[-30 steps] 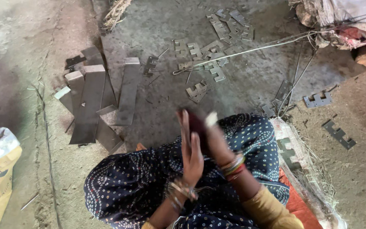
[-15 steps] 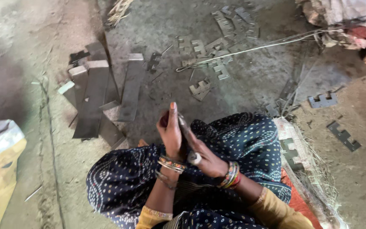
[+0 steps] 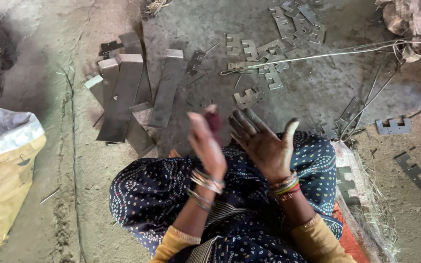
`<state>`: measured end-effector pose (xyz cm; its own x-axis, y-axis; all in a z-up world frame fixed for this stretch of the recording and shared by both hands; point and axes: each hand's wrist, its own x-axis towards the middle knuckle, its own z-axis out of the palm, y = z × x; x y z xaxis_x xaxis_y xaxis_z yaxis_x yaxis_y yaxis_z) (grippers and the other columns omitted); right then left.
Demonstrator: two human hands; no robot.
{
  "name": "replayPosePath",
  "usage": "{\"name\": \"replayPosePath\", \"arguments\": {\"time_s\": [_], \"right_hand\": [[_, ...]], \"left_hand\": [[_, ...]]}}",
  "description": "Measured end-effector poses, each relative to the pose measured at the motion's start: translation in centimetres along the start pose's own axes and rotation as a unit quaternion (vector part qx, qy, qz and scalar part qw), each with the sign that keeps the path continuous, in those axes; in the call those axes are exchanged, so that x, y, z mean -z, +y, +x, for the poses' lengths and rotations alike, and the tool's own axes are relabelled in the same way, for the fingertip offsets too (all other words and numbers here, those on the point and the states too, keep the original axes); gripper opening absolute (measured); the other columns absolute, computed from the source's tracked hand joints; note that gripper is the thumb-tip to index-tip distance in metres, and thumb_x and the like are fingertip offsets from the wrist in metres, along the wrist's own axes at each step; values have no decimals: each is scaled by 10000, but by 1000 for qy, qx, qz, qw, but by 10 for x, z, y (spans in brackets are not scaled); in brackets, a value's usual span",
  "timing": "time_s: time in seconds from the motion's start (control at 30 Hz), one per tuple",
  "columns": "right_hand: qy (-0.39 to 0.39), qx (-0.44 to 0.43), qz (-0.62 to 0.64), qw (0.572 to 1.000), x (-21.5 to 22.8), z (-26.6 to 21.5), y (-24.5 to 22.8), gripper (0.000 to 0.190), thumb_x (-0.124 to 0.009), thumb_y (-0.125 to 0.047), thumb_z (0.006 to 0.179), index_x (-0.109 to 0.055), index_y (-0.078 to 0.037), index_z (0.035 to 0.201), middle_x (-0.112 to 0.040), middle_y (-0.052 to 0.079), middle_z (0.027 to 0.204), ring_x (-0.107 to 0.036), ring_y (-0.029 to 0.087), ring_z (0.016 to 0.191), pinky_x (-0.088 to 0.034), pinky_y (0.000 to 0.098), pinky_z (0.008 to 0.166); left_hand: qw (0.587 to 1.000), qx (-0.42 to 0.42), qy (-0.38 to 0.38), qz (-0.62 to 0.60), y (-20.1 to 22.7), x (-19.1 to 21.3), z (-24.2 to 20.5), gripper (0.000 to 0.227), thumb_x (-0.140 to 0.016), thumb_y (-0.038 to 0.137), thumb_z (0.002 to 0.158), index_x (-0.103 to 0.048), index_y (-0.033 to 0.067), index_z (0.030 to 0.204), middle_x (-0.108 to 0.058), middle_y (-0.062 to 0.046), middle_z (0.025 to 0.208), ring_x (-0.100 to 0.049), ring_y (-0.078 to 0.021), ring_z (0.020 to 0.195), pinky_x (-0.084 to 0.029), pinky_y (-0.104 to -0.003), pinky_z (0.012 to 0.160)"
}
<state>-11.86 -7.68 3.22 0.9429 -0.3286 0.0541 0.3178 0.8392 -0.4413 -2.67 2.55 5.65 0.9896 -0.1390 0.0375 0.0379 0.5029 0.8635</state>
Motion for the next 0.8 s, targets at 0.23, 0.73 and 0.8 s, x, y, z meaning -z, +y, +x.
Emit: {"name": "replayPosePath", "arguments": {"time_s": [0.23, 0.73, 0.8], "right_hand": [[-60, 66, -152, 984, 38, -8, 35, 947, -363, -743, 1000, -295, 41, 1527, -339, 257, 1664, -318, 416, 1566, -261, 583, 1297], [-97, -57, -139, 984, 53, -4, 40, 774, -367, -532, 1019, -148, -97, 1621, -283, 111, 1667, -282, 289, 1529, -320, 444, 1211], [-157, 38, -218, 963, 51, 0, 39, 856, -337, -637, 1035, -163, -44, 1627, -282, 156, 1694, -276, 305, 1584, -332, 454, 1271]], "left_hand": [[838, -323, -185, 400, -42, -3, -31, 346, -571, 300, 1001, -687, 118, 1271, -567, -95, 1485, -307, -331, 1561, -33, -634, 1305], [868, -237, -222, 375, -49, 8, -41, 379, -621, 102, 971, -701, 144, 1340, -471, -19, 1629, -96, -384, 1638, -59, -611, 1324], [863, -230, -223, 391, -49, 5, -42, 399, -622, 70, 950, -715, 136, 1331, -450, -39, 1638, -113, -393, 1632, -47, -625, 1306]]}}
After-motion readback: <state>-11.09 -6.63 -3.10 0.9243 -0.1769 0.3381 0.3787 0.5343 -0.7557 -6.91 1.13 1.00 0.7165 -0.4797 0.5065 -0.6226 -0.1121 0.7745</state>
